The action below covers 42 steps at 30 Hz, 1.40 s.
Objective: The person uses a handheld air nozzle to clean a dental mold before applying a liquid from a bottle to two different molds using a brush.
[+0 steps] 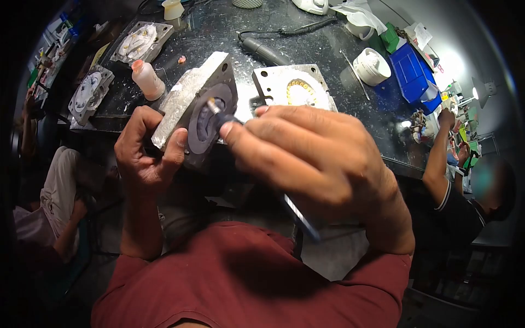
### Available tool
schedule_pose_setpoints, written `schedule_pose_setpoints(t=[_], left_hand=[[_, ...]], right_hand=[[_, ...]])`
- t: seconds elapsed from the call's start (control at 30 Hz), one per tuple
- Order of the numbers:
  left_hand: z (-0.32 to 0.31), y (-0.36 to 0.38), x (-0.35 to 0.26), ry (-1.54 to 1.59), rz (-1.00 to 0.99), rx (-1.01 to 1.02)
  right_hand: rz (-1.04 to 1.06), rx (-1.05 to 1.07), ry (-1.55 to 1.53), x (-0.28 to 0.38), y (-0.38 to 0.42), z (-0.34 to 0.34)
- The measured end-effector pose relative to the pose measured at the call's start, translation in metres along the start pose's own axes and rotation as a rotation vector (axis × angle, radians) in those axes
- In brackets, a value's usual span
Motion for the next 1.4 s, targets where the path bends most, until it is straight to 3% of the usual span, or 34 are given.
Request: schedule_pose_setpoints(t=[0.33, 0.53, 0.87, 1.07, 1.23, 1.4], left_hand=[[-0.004, 0.002, -0.001, 0.001, -0.055, 0.017], [0.003, 0.007, 0.014, 0.109, 0.063, -0.050], [0.003, 0.010, 0.018, 0.134, 0.047, -0.020], [-0.001, 0.008, 0.010, 0.104, -0.073, 0.042], [-0.001, 0.010, 0.016, 0.177, -0.025, 0.013], [-0.004, 0.009, 0.009, 0.143, -0.142, 0.050]], right_hand=[[-0.016, -0.057, -0.008, -0.002, 0.006, -0.005], [-0.303, -0.186, -0.185, -0.033, 0.025, -0.024], [-0.450, -0.311, -0.331, -0.040, 0.039, -0.034], [-0.357, -0.292, -0.206, -0.025, 0.030, -0.021], [-0.437, -0.356, -0.298, -0.030, 0.047, -0.033], [-0.431, -0.358, -0.251, -0.024, 0.052, -0.031]])
Point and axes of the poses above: each hand's wrist, its own y-axis away from the middle knuckle, its own z-axis out of the back of the hand, x = y × z, the point moved 6 cm from there along -y, towards the middle knuckle, and after that the axes turned 5 degrees about y, right-handed, at the moved point
